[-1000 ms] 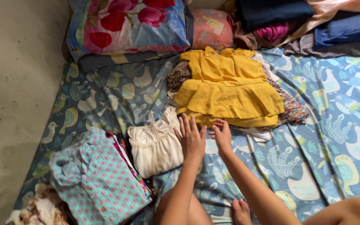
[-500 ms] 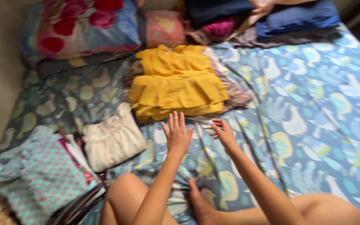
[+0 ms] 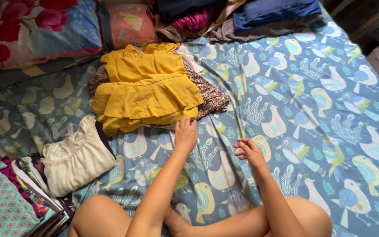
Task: The person folds a black and white garment and a yellow dress by hand on a bed, placing the folded items onto a pile.
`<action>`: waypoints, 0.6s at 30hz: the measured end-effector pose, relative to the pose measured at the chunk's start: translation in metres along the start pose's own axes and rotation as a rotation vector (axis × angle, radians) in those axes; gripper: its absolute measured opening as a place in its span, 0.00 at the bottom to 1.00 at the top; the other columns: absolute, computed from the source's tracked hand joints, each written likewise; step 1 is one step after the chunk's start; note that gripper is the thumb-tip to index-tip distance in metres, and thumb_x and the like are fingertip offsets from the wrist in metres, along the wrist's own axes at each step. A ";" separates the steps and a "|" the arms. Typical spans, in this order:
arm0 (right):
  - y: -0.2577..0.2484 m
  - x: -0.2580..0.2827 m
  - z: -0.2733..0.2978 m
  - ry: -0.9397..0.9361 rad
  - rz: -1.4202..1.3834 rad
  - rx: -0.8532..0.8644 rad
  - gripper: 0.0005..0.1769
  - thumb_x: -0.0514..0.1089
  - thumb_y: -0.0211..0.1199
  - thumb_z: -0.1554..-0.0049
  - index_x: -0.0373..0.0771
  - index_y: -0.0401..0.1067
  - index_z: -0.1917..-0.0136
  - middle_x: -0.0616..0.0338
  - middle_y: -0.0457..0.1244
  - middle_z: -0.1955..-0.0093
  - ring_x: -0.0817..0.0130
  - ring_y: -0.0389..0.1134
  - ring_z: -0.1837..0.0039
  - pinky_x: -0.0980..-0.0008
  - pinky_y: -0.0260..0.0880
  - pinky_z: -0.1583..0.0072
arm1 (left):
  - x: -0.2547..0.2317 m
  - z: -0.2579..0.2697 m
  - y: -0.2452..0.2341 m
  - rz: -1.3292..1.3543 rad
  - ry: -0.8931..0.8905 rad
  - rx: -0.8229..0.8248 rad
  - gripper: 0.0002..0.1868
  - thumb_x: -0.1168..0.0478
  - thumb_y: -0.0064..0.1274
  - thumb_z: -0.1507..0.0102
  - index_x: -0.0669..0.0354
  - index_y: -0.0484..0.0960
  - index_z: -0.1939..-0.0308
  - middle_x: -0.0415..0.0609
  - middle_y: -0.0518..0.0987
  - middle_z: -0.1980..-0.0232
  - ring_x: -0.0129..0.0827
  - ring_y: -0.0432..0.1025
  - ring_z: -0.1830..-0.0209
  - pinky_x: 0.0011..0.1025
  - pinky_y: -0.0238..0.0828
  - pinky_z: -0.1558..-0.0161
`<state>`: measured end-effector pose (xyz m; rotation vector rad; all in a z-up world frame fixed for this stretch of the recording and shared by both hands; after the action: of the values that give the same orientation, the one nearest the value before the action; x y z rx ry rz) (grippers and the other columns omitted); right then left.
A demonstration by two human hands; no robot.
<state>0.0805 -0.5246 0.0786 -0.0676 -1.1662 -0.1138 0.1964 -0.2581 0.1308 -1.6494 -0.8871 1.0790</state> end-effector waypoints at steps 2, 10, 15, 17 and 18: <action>0.004 -0.002 -0.012 -0.039 -0.057 -0.002 0.21 0.53 0.55 0.37 0.41 0.70 0.35 0.58 0.71 0.46 0.71 0.72 0.55 0.72 0.69 0.53 | 0.000 -0.009 0.018 0.057 -0.013 0.048 0.28 0.55 0.53 0.34 0.56 0.74 0.30 0.58 0.67 0.23 0.49 0.58 0.21 0.49 0.53 0.22; 0.048 -0.027 -0.052 0.076 -0.006 0.154 0.20 0.52 0.57 0.38 0.41 0.71 0.37 0.59 0.71 0.46 0.74 0.71 0.55 0.74 0.67 0.54 | -0.009 -0.025 0.028 -0.195 0.051 -0.170 0.46 0.43 0.62 0.55 0.64 0.73 0.37 0.65 0.68 0.29 0.55 0.63 0.30 0.54 0.61 0.39; 0.045 -0.028 -0.065 0.091 -0.055 0.159 0.19 0.51 0.57 0.38 0.40 0.71 0.38 0.58 0.71 0.46 0.74 0.71 0.56 0.74 0.67 0.55 | 0.017 -0.034 0.017 0.051 -0.088 -0.124 0.24 0.52 0.66 0.41 0.60 0.77 0.48 0.53 0.78 0.45 0.44 0.71 0.42 0.40 0.68 0.41; 0.045 -0.025 -0.065 0.091 -0.052 0.150 0.19 0.51 0.56 0.38 0.40 0.71 0.38 0.58 0.71 0.46 0.74 0.72 0.55 0.74 0.68 0.55 | 0.031 -0.036 -0.015 0.147 -0.160 -0.184 0.17 0.55 0.68 0.41 0.54 0.79 0.55 0.49 0.81 0.52 0.41 0.74 0.47 0.38 0.71 0.44; 0.043 -0.021 -0.065 0.082 -0.073 0.151 0.20 0.51 0.57 0.38 0.40 0.71 0.38 0.58 0.71 0.45 0.74 0.71 0.55 0.74 0.68 0.54 | 0.045 -0.038 -0.031 0.314 -0.245 -0.205 0.15 0.57 0.69 0.40 0.57 0.79 0.57 0.48 0.82 0.56 0.38 0.75 0.54 0.35 0.73 0.49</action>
<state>0.1368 -0.4877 0.0342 0.1118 -1.0926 -0.0919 0.2452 -0.2206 0.1559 -1.8981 -0.9391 1.4701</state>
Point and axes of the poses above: each hand's wrist, its own z-axis away from the middle knuckle, its own y-axis out of the palm, x = y × z, the point moved 9 cm from there along -z, towards the middle knuckle
